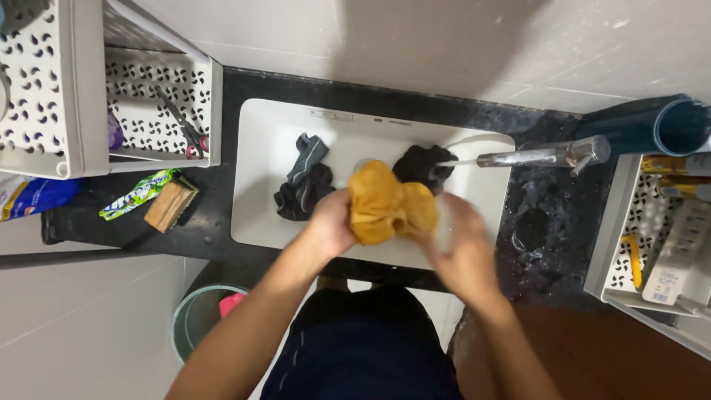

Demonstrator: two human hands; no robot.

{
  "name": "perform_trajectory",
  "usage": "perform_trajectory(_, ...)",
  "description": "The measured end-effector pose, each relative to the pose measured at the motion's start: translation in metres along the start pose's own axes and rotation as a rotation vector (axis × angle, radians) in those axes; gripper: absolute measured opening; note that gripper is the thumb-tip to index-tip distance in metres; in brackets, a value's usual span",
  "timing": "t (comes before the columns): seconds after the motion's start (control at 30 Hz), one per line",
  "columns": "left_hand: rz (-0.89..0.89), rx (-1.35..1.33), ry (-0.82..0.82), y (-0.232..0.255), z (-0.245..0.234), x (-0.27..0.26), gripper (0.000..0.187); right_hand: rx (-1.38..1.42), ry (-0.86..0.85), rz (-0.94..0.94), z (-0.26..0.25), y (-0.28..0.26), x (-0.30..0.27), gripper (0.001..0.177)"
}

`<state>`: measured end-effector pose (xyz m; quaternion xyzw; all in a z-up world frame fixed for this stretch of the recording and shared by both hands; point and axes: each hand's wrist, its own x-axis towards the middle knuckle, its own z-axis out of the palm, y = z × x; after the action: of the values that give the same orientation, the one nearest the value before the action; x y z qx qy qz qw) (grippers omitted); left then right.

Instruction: Wash clothes by hand in a bathroom sink using laundry detergent.

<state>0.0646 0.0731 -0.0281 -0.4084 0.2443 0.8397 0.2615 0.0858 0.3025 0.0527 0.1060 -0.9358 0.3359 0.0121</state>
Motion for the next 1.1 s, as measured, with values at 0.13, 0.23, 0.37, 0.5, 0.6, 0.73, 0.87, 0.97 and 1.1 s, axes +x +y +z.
perform_trajectory(0.13, -0.018, 0.134, -0.108, -0.004, 0.026, -0.022, 0.038, 0.172, -0.226, -0.025, 0.035, -0.013, 0.026, 0.032)
perform_trajectory(0.23, 0.340, 0.564, -0.239, 0.004, -0.014, 0.002, 0.042, 0.369, -0.316, 0.131, 0.036, -0.002, 0.029, 0.029)
perform_trajectory(0.37, 0.470, 1.431, 0.104, 0.041, 0.037, -0.063, 0.054, 0.818, -0.595, 0.430, 0.046, 0.045, 0.018, 0.024)
perform_trajectory(0.5, 0.568, 1.756, -0.108, 0.040, 0.043, -0.071, 0.061, 1.007, -0.583, 0.575, 0.039, 0.035, 0.040, 0.032)
perform_trajectory(0.6, 0.262, 1.519, -0.279, 0.027, 0.015, -0.039, 0.038, 1.034, -0.525, 0.664, 0.044, 0.039, 0.057, 0.031)
perform_trajectory(0.73, 0.001, 0.587, -0.486, 0.010, -0.020, -0.003, 0.037, 0.531, -0.317, 0.325, 0.032, 0.006, 0.066, 0.034)
perform_trajectory(0.87, -0.051, 0.212, -0.449, 0.015, 0.013, -0.026, 0.042, 0.374, 0.111, 0.041, 0.037, -0.002, 0.031, 0.033)
perform_trajectory(0.97, -0.037, 0.008, -0.564, 0.013, 0.017, -0.031, 0.045, 0.805, -0.202, 0.270, 0.032, -0.007, 0.013, 0.038)
perform_trajectory(1.1, 0.080, 0.194, -0.514, 0.021, 0.025, -0.040, 0.043, 0.554, -0.026, -0.046, -0.004, -0.041, 0.035, 0.052)
